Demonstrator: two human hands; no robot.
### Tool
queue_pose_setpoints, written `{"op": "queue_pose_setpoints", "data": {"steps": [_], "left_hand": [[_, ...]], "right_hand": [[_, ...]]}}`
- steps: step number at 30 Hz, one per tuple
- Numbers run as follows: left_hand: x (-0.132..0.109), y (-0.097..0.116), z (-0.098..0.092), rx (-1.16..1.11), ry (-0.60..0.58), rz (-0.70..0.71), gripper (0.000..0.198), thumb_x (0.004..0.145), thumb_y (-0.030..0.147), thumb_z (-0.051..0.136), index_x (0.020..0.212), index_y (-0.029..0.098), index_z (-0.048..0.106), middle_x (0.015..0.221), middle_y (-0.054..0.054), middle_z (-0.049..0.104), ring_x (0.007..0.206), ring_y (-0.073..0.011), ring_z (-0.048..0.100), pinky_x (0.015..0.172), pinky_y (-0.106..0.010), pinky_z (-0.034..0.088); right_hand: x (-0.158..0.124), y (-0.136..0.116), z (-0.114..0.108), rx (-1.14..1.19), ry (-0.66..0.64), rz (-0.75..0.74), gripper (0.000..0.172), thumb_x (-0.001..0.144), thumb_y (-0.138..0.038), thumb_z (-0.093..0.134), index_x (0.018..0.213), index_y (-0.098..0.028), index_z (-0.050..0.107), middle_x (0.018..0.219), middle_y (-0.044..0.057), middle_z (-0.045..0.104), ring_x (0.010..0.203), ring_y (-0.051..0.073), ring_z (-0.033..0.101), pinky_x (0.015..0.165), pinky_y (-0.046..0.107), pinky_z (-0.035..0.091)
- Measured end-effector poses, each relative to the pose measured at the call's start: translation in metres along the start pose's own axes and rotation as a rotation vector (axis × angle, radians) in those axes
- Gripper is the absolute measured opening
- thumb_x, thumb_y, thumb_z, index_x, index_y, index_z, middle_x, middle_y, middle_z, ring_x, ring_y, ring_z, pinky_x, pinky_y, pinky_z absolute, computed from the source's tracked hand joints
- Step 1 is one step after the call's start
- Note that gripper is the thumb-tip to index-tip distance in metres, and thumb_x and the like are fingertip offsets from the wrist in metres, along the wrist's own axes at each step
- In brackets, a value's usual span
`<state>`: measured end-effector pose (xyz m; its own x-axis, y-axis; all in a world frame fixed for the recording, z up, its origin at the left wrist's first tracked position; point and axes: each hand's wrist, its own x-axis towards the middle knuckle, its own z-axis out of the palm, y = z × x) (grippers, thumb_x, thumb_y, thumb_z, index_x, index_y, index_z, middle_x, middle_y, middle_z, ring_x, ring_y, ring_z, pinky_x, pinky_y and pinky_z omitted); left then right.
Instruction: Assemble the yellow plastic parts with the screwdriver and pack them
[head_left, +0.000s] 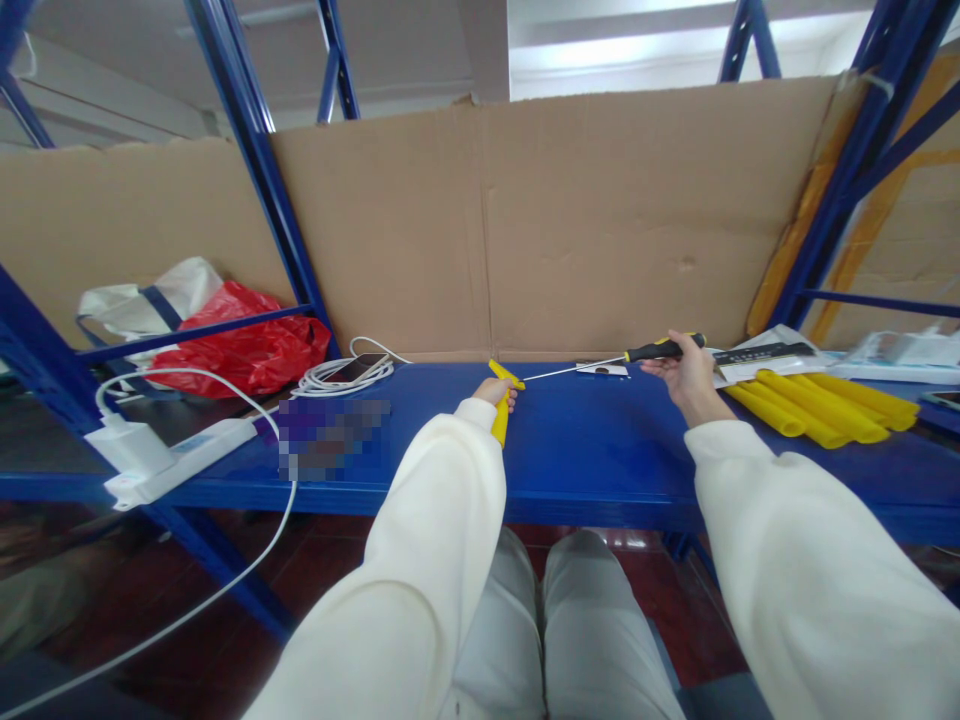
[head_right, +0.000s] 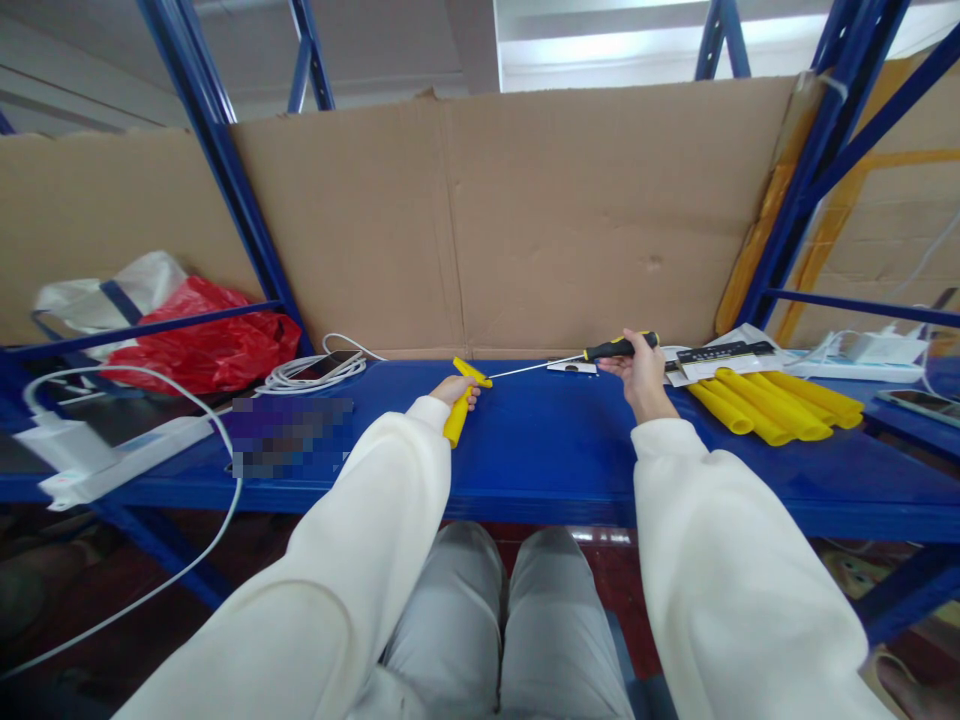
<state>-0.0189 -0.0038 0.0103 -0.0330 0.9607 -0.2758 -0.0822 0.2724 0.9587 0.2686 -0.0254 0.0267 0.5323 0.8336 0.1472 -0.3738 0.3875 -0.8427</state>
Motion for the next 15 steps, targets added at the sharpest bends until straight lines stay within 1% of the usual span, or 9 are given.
{"op": "queue_pose_setpoints", "data": {"steps": [4,9,12,15], "left_hand": [[-0.0022,0.0004,0.0007,0.025,-0.003,0.008,0.017,0.103,0.008,0.051,0.091,0.016,0.06,0.052,0.009,0.043,0.038,-0.0079,0.038,0.046,-0.021,0.037],[-0.002,-0.0001,0.001,0.011,0.005,0.009,0.014,0.101,0.009,0.057,0.089,0.016,0.06,0.052,0.009,0.044,0.038,-0.0075,0.038,0.046,-0.02,0.036],[-0.0032,0.0007,0.0012,0.039,0.009,0.014,0.014,0.1,0.006,0.054,0.093,0.015,0.062,0.052,0.008,0.044,0.038,-0.0082,0.038,0.045,-0.02,0.036],[-0.0057,0.0021,0.0009,0.058,0.0,0.008,0.016,0.101,0.006,0.051,0.095,0.014,0.063,0.052,0.008,0.045,0.038,-0.0084,0.039,0.045,-0.02,0.036]], "right_hand": [[-0.0028,-0.0012,0.0026,-0.008,0.027,0.011,0.025,0.084,-0.027,0.074,0.086,-0.023,0.05,0.055,-0.007,0.057,0.04,0.013,0.058,0.043,0.026,0.06],[-0.0045,-0.0022,0.0035,-0.011,0.051,0.017,0.022,0.085,-0.025,0.071,0.088,-0.024,0.049,0.057,-0.007,0.058,0.041,0.013,0.058,0.044,0.027,0.061],[-0.0025,-0.0019,0.0015,-0.02,0.015,0.01,0.025,0.084,-0.024,0.074,0.086,-0.023,0.049,0.058,-0.006,0.058,0.042,0.013,0.059,0.045,0.026,0.06],[0.0003,-0.0009,-0.0009,-0.023,-0.024,0.014,0.028,0.084,-0.027,0.077,0.084,-0.023,0.049,0.058,-0.005,0.059,0.044,0.014,0.061,0.042,0.023,0.057]]}}
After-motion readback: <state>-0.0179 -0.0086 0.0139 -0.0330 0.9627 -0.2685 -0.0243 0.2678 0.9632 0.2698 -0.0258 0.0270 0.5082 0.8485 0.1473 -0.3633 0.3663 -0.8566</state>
